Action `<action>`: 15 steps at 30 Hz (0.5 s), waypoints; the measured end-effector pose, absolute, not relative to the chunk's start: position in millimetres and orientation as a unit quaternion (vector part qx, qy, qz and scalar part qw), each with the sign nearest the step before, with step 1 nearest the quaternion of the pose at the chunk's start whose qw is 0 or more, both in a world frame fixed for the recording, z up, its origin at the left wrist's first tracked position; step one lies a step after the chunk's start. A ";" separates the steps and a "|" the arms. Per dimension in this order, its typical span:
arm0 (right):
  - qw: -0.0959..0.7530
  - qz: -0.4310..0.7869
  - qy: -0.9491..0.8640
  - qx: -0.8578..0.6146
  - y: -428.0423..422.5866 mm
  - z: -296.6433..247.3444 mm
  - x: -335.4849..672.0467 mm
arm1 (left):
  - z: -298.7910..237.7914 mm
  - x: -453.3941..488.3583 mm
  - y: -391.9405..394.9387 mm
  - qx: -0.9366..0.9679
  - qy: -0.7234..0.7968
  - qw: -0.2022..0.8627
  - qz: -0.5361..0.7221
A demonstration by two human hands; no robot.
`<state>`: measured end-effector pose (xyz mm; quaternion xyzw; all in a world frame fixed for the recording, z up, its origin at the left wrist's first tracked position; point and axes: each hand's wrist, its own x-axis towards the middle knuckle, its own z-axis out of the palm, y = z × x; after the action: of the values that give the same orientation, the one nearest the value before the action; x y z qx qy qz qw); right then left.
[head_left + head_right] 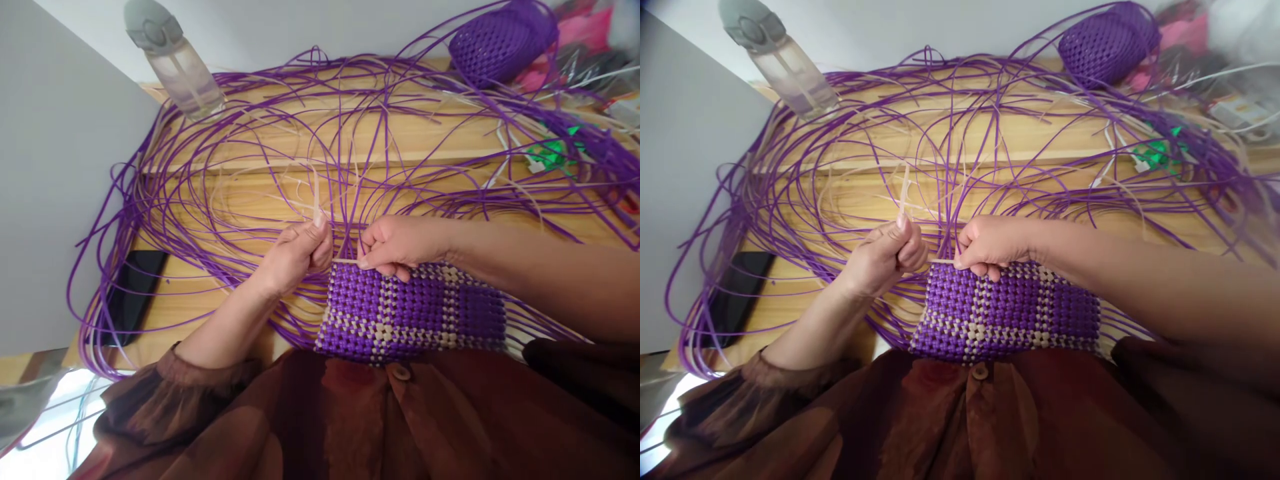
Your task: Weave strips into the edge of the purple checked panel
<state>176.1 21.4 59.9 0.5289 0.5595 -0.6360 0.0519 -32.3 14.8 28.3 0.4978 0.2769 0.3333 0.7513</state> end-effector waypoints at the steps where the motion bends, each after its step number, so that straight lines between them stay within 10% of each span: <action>1: 0.043 -0.625 0.565 0.537 19.7 59.7 173.1 | 28.3 -32.9 13.2 0.507 0.293 0.743 0.324; 15: -0.020 -0.635 0.572 0.519 9.3 53.6 193.6 | 17.0 -47.1 35.8 0.576 0.381 0.654 0.309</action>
<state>193.6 9.3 53.6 0.5185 0.5724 -0.6349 -0.0203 -47.1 35.8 17.0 0.5759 0.3807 0.3092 0.6540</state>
